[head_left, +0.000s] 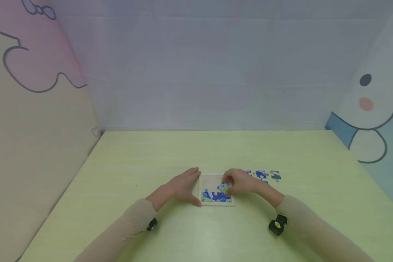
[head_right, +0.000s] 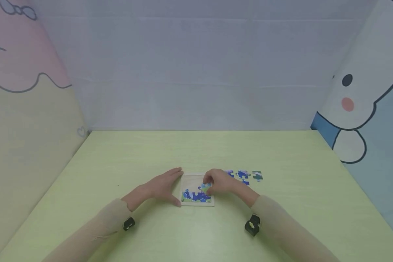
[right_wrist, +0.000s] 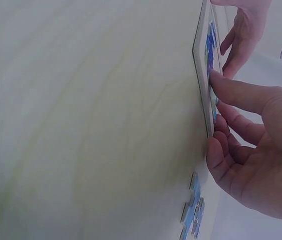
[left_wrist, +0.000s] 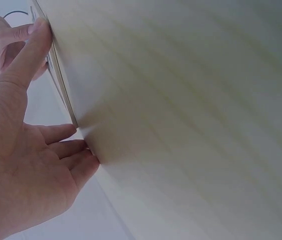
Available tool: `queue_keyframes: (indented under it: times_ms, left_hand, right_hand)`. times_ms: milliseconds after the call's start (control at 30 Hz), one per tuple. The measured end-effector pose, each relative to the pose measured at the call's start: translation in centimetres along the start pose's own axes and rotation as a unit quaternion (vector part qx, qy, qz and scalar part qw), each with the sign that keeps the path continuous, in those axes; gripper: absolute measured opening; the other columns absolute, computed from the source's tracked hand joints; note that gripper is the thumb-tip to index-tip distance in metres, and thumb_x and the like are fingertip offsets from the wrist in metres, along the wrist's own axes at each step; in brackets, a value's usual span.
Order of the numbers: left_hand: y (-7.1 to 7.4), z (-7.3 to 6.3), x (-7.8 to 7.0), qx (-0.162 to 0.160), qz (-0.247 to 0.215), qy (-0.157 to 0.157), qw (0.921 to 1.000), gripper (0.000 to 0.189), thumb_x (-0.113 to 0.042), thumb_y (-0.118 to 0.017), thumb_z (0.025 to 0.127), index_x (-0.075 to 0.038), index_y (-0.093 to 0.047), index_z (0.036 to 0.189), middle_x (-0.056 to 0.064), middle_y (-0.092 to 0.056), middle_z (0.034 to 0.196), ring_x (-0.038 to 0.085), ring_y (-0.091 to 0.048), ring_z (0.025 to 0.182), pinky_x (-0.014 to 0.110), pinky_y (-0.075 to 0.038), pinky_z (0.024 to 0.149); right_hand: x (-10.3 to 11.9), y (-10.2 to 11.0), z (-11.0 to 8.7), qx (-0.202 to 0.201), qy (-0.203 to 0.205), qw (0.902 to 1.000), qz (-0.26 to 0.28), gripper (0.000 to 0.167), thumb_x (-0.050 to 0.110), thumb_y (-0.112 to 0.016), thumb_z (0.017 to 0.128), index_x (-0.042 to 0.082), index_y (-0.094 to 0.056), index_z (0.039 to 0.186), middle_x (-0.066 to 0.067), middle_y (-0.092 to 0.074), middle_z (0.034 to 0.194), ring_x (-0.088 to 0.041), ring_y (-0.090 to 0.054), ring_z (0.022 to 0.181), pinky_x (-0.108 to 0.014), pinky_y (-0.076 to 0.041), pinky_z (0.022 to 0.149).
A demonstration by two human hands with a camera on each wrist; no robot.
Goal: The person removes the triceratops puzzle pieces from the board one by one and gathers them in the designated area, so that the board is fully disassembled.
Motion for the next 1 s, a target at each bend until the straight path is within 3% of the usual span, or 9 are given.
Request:
queue_keyframes:
  times_ms: [567,767,1000]
  left_hand:
    - [0.26,-0.16,-0.12,-0.001,-0.012,-0.002,0.9999,0.109,-0.056,-0.075,0.062,-0.004,-0.024,0.143,0.012,-0.017,0.15,0.025,-0.014,0.138,0.038,-0.021,0.11]
    - [0.21,-0.14,-0.16,0.001,-0.008,0.002,1.0,0.109,-0.056,-0.075,0.061,-0.004,-0.024,0.143,0.011,-0.017,0.15,0.024,-0.014,0.138,0.037,-0.021,0.11]
    - [0.1,-0.08,-0.12,0.0,-0.01,0.002,0.9999,0.11,-0.057,-0.074,0.061,-0.004,-0.024,0.143,0.011,-0.016,0.15,0.024,-0.013,0.138,0.037,-0.02,0.111]
  right_hand:
    - [0.12,0.28,-0.54,-0.012,0.062,0.9975,-0.033,0.03,0.013,-0.077,0.069,0.005,-0.065,0.096,0.001,-0.062,0.089,-0.011,-0.055,0.081,-0.024,-0.049,0.072]
    - [0.03,0.63,-0.69,-0.002,0.099,0.9942,-0.043,0.027,0.012,-0.075,0.071,0.004,-0.068,0.096,0.0,-0.063,0.09,-0.011,-0.055,0.079,-0.023,-0.05,0.069]
    - [0.07,0.75,-0.78,0.001,0.112,0.9931,-0.036,0.026,0.01,-0.074,0.072,0.002,-0.068,0.096,-0.003,-0.064,0.09,-0.012,-0.055,0.077,-0.021,-0.049,0.066]
Point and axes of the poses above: each hand's wrist, its own z-axis towards the middle knuckle, its own y-axis out of the back of the hand, x = y × z, the point moved 2 cm from there along z, towards the middle knuckle
